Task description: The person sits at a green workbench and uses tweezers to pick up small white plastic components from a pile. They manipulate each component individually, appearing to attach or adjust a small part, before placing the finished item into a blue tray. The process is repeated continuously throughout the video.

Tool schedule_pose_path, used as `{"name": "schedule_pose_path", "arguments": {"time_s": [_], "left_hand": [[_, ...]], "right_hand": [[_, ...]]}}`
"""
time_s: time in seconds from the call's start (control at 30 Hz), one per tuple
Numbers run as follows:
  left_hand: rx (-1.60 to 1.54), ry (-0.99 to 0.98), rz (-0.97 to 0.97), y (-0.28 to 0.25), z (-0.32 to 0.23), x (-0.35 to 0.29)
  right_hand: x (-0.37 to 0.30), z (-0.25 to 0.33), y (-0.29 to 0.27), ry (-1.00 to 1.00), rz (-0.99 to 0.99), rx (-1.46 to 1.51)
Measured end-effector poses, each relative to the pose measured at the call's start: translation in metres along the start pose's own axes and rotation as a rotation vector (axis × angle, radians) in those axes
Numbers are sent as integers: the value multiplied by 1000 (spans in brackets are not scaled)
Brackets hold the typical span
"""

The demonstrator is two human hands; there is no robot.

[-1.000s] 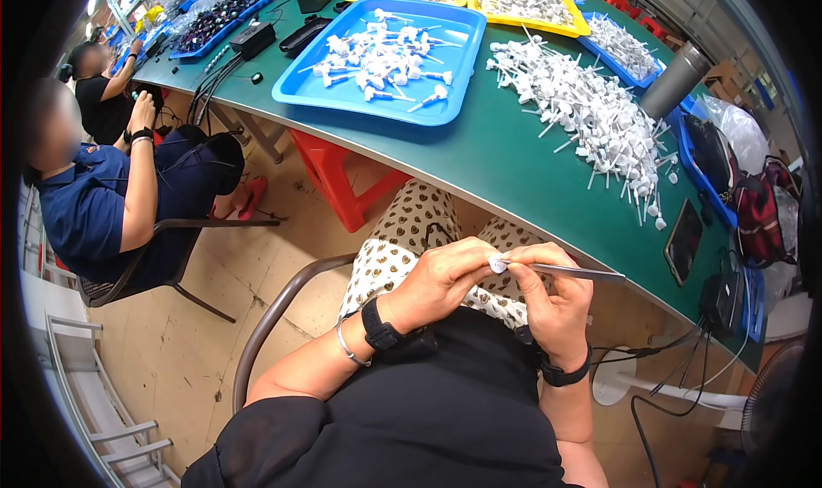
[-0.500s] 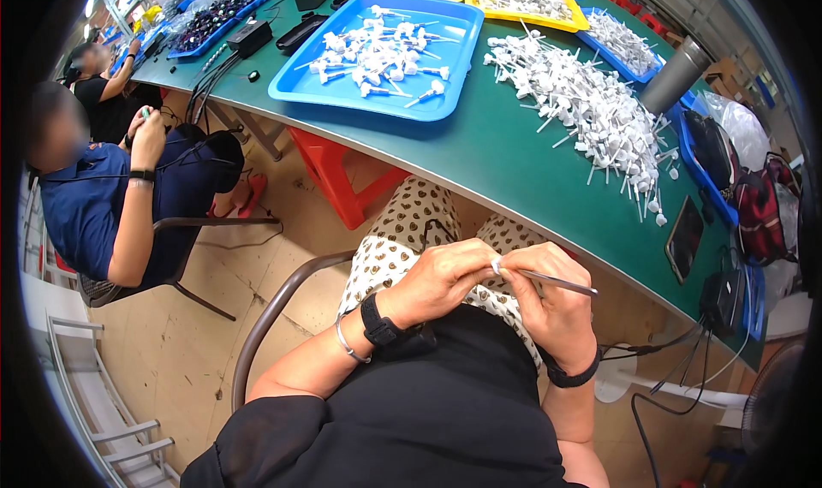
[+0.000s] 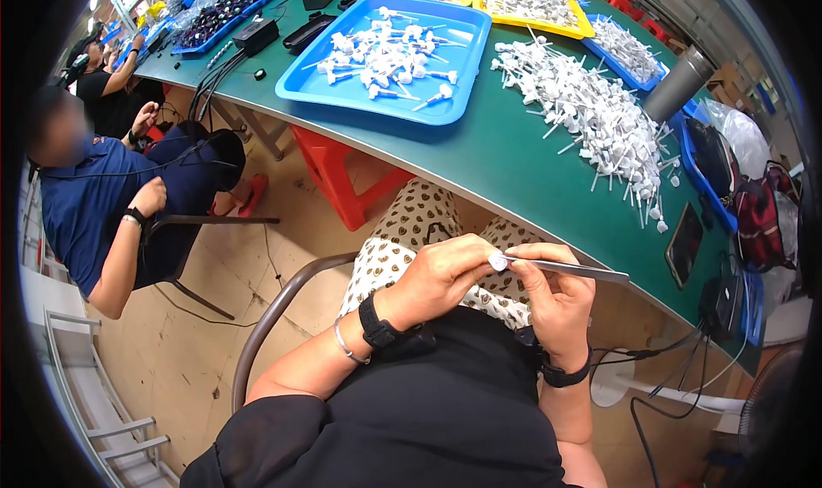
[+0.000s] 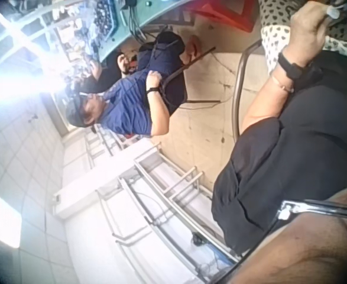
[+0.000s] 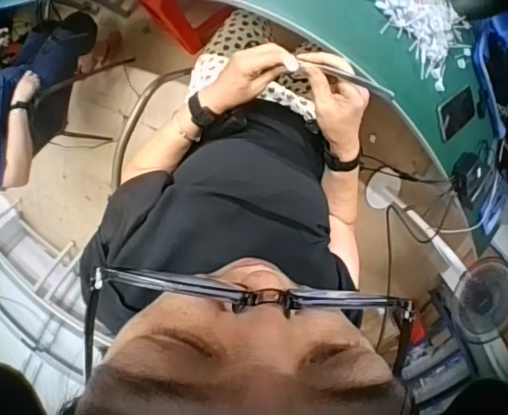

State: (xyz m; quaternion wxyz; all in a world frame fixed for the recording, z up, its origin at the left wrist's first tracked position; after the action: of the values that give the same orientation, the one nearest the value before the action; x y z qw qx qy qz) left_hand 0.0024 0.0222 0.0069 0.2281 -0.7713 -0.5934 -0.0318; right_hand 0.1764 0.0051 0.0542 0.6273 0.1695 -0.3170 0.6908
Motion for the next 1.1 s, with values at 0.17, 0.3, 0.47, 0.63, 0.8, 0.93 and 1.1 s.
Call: {"name": "schedule_pose_path", "arguments": {"time_s": [0.17, 0.3, 0.47, 0.63, 0.8, 0.93, 1.1], "left_hand": [[-1, 7, 2, 1, -1, 0], [5, 4, 7, 2, 0, 0], [34, -22, 13, 1, -1, 1], [47, -15, 13, 2, 0, 1], [39, -5, 12, 1, -2, 1], [41, -20, 13, 1, -3, 2], [34, -15, 13, 2, -1, 1]], "right_hand": [[2, 1, 0, -44, 21, -64], [2, 1, 0, -33, 27, -69], [3, 2, 0, -23, 9, -58], [3, 2, 1, -55, 24, -103], [3, 3, 1, -50, 28, -121], [3, 2, 1, -42, 24, -117], [3, 2, 0, -39, 28, -129]]}}
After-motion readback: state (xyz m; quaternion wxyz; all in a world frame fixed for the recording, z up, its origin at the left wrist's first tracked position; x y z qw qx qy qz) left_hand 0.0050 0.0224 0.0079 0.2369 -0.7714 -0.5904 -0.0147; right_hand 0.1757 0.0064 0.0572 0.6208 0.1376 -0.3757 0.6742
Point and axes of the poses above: each hand's wrist, its own x-axis towards the middle knuckle, its own y-axis out of the palm, z = x × y, the point moved 3 cm from there along x, towards the middle knuckle, and after that the axes turned 13 degrees about -y, right-handed, at the moved point
